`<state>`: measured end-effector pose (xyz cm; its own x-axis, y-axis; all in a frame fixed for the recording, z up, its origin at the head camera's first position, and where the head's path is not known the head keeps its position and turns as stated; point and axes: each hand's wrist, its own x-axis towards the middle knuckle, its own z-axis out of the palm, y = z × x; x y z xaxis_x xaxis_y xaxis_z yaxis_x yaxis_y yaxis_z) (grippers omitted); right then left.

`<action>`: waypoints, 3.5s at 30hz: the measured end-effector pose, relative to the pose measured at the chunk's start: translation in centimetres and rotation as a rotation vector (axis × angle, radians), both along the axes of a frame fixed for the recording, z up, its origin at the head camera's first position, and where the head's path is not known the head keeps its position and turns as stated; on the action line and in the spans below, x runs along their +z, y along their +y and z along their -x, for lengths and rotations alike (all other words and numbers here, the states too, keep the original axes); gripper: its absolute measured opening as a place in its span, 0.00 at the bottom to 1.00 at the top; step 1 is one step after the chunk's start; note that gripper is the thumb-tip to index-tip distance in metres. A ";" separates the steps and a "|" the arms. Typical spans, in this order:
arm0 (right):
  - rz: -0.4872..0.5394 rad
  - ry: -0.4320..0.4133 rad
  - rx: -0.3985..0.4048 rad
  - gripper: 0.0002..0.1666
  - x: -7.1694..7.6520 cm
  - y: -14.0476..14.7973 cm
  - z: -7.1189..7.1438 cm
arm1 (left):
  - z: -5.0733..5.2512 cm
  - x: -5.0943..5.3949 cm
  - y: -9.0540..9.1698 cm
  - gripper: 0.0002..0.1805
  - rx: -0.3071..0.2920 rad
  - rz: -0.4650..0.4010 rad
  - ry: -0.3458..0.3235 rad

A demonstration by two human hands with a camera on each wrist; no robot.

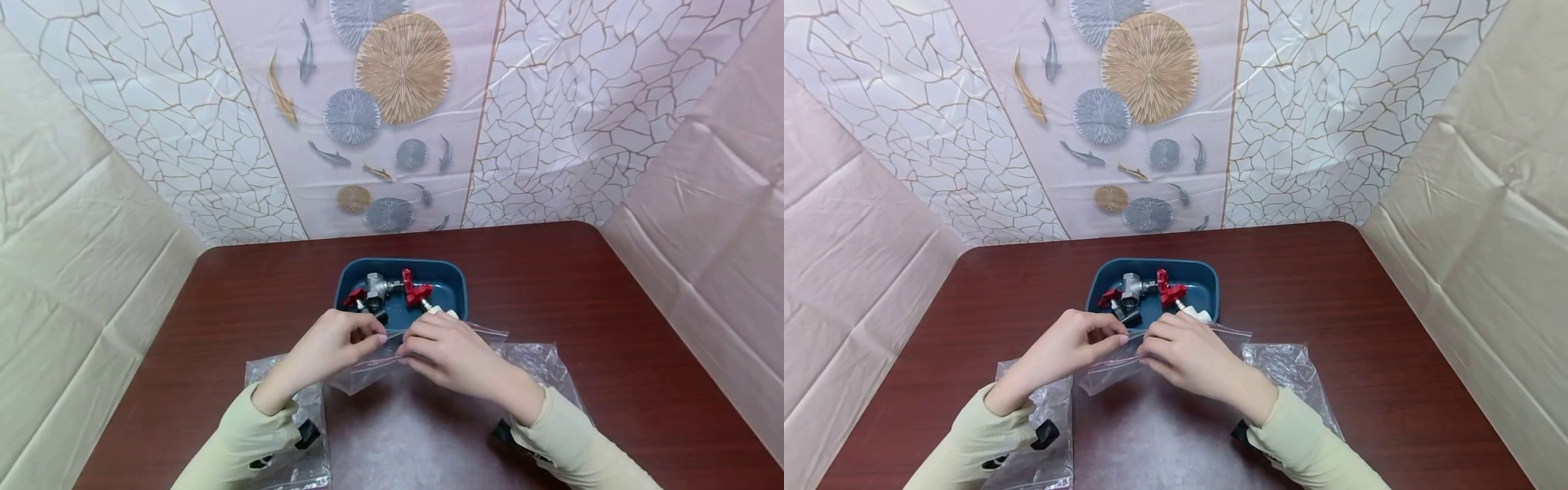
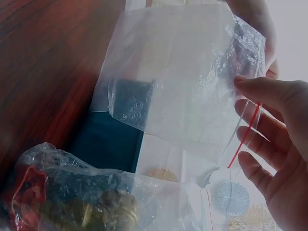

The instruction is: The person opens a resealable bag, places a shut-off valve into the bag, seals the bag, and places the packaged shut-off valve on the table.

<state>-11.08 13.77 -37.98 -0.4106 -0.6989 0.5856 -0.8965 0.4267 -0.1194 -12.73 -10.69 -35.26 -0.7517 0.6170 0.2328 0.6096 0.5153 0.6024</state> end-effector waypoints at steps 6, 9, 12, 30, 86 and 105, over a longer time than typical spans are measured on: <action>-0.002 -0.005 0.018 0.09 0.0 0.2 -0.2 | 0.1 0.2 -0.3 0.02 0.033 0.003 0.005; -0.001 -0.009 0.040 0.08 0.1 0.4 -0.7 | 0.3 0.4 -1.0 0.02 0.098 0.005 0.054; -0.018 0.008 0.099 0.07 0.2 0.7 -1.4 | 0.1 1.1 -1.8 0.03 0.198 -0.001 0.123; -0.105 0.047 0.149 0.09 0.3 0.9 -2.9 | -1.6 1.8 -2.0 0.03 0.250 0.019 0.210; -0.851 -0.639 -0.129 0.18 -1.1 1.7 11.5 | -2.2 -0.2 -1.1 0.02 0.181 -0.044 0.197; -0.836 -0.677 -0.145 0.21 -0.6 1.8 11.2 | -2.3 0.1 -1.0 0.02 0.177 -0.026 0.197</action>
<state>-22.30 15.54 -38.56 -0.5804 -0.6898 -0.4328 -0.6880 0.6997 -0.1925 -10.47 -11.70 -35.16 -0.7859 0.4720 0.3995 0.6183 0.6098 0.4958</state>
